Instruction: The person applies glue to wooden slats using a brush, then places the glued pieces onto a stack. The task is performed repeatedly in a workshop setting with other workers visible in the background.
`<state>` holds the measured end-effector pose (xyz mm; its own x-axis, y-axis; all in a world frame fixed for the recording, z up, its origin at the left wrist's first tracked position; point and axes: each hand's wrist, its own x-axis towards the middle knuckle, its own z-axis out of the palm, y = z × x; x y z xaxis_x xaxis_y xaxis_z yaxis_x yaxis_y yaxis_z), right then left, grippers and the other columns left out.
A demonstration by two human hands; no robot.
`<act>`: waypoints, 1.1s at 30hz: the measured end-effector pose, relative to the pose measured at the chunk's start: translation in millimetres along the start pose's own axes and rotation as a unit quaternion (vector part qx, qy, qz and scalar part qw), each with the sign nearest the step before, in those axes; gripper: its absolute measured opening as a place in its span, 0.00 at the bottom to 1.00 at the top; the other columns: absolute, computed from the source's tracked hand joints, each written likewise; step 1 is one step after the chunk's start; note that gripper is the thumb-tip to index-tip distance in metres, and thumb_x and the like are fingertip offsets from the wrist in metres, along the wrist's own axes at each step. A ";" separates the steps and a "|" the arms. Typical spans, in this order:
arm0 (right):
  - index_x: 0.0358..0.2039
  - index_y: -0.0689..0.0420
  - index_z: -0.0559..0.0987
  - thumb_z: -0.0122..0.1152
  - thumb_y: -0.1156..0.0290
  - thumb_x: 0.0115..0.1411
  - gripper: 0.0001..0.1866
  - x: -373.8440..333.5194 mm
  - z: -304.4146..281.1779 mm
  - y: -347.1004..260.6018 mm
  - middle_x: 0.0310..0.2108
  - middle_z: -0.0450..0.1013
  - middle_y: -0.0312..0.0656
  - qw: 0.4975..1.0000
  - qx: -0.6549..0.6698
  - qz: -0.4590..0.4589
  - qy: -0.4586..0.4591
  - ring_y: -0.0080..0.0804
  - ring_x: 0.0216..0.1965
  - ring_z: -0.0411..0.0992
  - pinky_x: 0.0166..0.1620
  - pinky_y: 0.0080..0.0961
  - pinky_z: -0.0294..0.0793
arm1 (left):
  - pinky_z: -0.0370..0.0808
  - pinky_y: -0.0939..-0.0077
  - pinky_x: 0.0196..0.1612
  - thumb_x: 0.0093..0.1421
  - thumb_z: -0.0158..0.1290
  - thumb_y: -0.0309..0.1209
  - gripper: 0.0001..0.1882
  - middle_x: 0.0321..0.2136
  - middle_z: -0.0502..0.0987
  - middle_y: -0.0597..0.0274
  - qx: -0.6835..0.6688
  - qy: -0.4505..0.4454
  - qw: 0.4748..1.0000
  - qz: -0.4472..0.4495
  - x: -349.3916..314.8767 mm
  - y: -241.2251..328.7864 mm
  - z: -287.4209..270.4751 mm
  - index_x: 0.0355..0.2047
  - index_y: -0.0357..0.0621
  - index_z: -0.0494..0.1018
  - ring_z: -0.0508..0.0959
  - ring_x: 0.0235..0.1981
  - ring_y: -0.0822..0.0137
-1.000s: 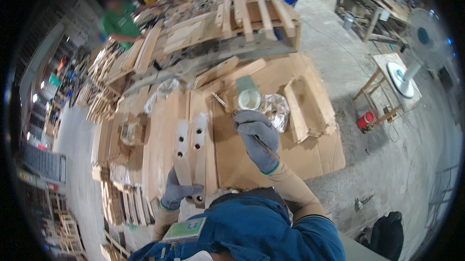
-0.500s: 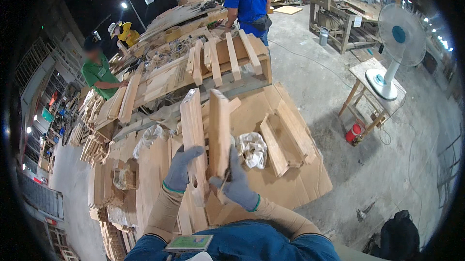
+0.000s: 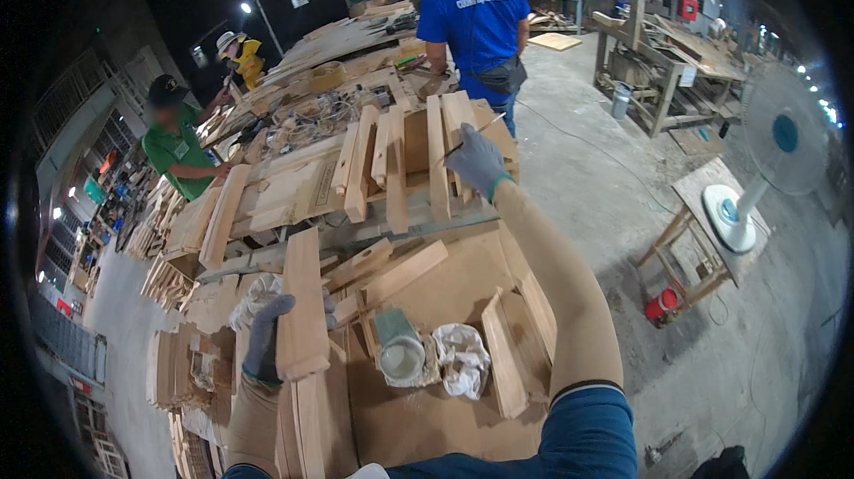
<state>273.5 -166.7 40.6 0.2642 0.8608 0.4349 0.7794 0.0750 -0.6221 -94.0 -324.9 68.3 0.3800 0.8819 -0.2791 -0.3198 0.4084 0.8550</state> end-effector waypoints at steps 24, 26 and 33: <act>0.51 0.63 0.67 0.64 0.73 0.50 0.28 -140.9 -85.7 110.5 0.52 0.66 0.50 0.996 0.074 0.010 -0.053 0.39 0.53 0.66 0.53 0.29 0.65 | 0.67 0.62 0.49 0.45 0.55 0.44 0.28 0.40 0.74 0.41 0.606 0.157 0.740 0.246 446.2 12.7 84.3 0.40 0.33 0.69 0.72 0.45 0.46; 0.49 0.65 0.69 0.61 0.75 0.52 0.24 -169.6 -83.3 119.6 0.50 0.68 0.48 0.985 0.144 0.093 -0.032 0.36 0.51 0.67 0.52 0.28 0.66 | 0.65 0.61 0.51 0.47 0.53 0.51 0.33 0.43 0.72 0.40 0.637 0.087 0.732 0.225 426.3 22.2 87.8 0.42 0.33 0.67 0.71 0.47 0.47; 0.48 0.68 0.69 0.46 0.72 0.63 0.16 -203.1 -77.4 90.9 0.43 0.72 0.46 0.960 0.222 0.143 -0.095 0.30 0.46 0.68 0.51 0.26 0.66 | 0.69 0.62 0.40 0.51 0.52 0.54 0.33 0.34 0.74 0.45 0.720 -0.009 0.588 0.368 232.5 105.8 30.2 0.45 0.36 0.67 0.74 0.36 0.50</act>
<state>334.7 -373.7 -53.9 0.2904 0.9511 0.1054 0.3598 -0.0064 -0.9330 -13.3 -83.8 107.0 0.6121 0.6867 0.3921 0.6587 -0.7172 0.2276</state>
